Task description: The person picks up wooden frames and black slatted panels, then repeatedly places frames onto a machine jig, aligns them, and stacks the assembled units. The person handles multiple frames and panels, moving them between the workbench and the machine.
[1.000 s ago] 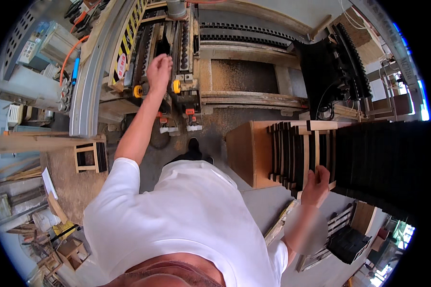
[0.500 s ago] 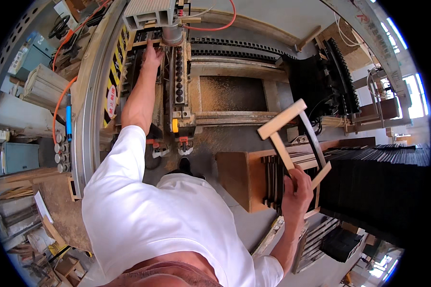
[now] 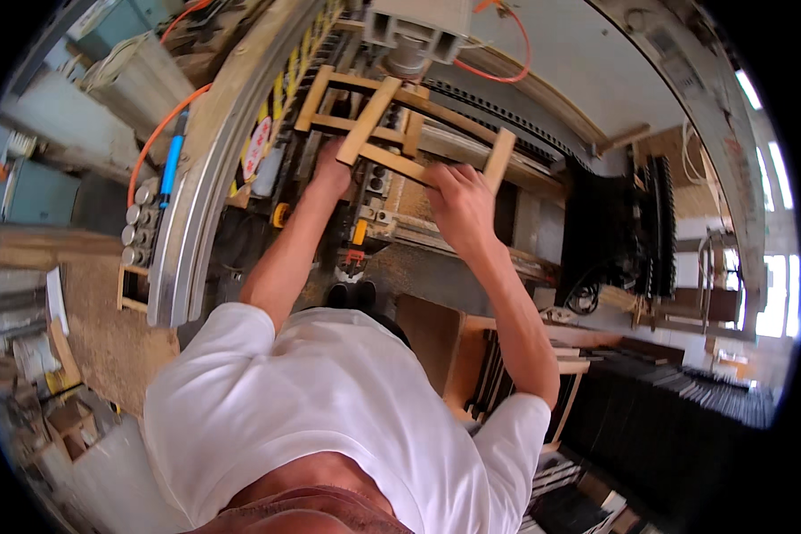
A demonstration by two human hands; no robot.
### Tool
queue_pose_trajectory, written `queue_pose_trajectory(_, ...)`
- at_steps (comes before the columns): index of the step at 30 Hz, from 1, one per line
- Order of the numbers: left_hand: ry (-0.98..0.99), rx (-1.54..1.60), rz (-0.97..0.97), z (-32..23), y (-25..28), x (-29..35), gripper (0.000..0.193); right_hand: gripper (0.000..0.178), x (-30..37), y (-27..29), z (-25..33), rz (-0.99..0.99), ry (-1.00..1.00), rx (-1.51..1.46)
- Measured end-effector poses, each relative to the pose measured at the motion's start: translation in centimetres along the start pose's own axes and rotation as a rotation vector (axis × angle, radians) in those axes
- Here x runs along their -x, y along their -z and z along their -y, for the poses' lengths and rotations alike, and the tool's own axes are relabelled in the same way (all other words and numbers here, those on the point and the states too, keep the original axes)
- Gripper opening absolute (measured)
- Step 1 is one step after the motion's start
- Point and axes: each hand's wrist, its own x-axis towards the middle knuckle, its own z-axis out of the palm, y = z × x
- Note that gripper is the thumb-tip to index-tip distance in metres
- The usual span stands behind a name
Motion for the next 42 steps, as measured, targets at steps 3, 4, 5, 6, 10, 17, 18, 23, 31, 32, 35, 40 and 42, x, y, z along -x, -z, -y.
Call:
queue_pose_trajectory(3,-0.005,0.004,0.260,-0.5,2.1,4.3,0.022,0.021,-4.4,-5.9,-1.2,0.006,0.125,-0.105)
queue_pose_trajectory(4,-0.006,0.034,0.245,-1.0,2.0,5.3,0.022,0.023,-5.5,-7.6,-1.2,0.024,0.148,-0.115)
queue_pose_trajectory(5,-0.007,0.068,0.288,-0.7,2.7,5.3,0.027,0.022,-6.4,-9.6,-2.1,0.030,0.201,-0.156)
queue_pose_trajectory(6,-0.014,0.117,0.314,-0.8,2.7,5.6,0.030,0.022,-6.6,-10.8,-2.4,0.058,0.214,-0.127)
queue_pose_trajectory(10,-0.024,0.285,0.304,-0.8,2.6,5.4,0.031,0.023,-7.1,-12.7,-2.8,0.063,0.277,-0.120)
queue_pose_trajectory(17,-0.053,0.113,0.061,0.6,3.3,9.7,0.029,0.023,-10.1,-15.2,-5.7,0.053,0.189,-0.165)
queue_pose_trajectory(18,-0.088,0.110,0.079,0.7,4.4,11.7,0.030,0.023,-10.9,-15.6,-5.3,0.048,0.196,-0.177)
queue_pose_trajectory(23,-0.111,0.079,0.096,1.0,10.1,21.8,0.036,0.022,-14.5,-18.3,-5.3,0.060,0.199,-0.100)
queue_pose_trajectory(31,-0.028,0.043,0.053,-0.2,15.3,31.8,0.038,0.021,-16.8,-17.9,-3.5,0.109,0.374,0.367)
queue_pose_trajectory(32,-0.017,0.034,0.055,-0.4,16.0,32.2,0.037,0.022,-16.7,-17.9,-3.3,0.150,0.332,0.383)
queue_pose_trajectory(35,-0.009,0.030,0.026,-0.5,18.4,33.4,0.036,0.025,-17.2,-17.6,-2.2,0.241,0.228,0.386)
queue_pose_trajectory(40,0.007,0.039,-0.063,-0.7,20.8,34.3,0.034,0.027,-17.4,-18.2,-2.2,0.231,0.194,0.390)
queue_pose_trajectory(42,0.018,0.033,-0.081,-0.5,21.0,34.1,0.034,0.027,-18.8,-18.3,-2.6,0.234,0.208,0.460)
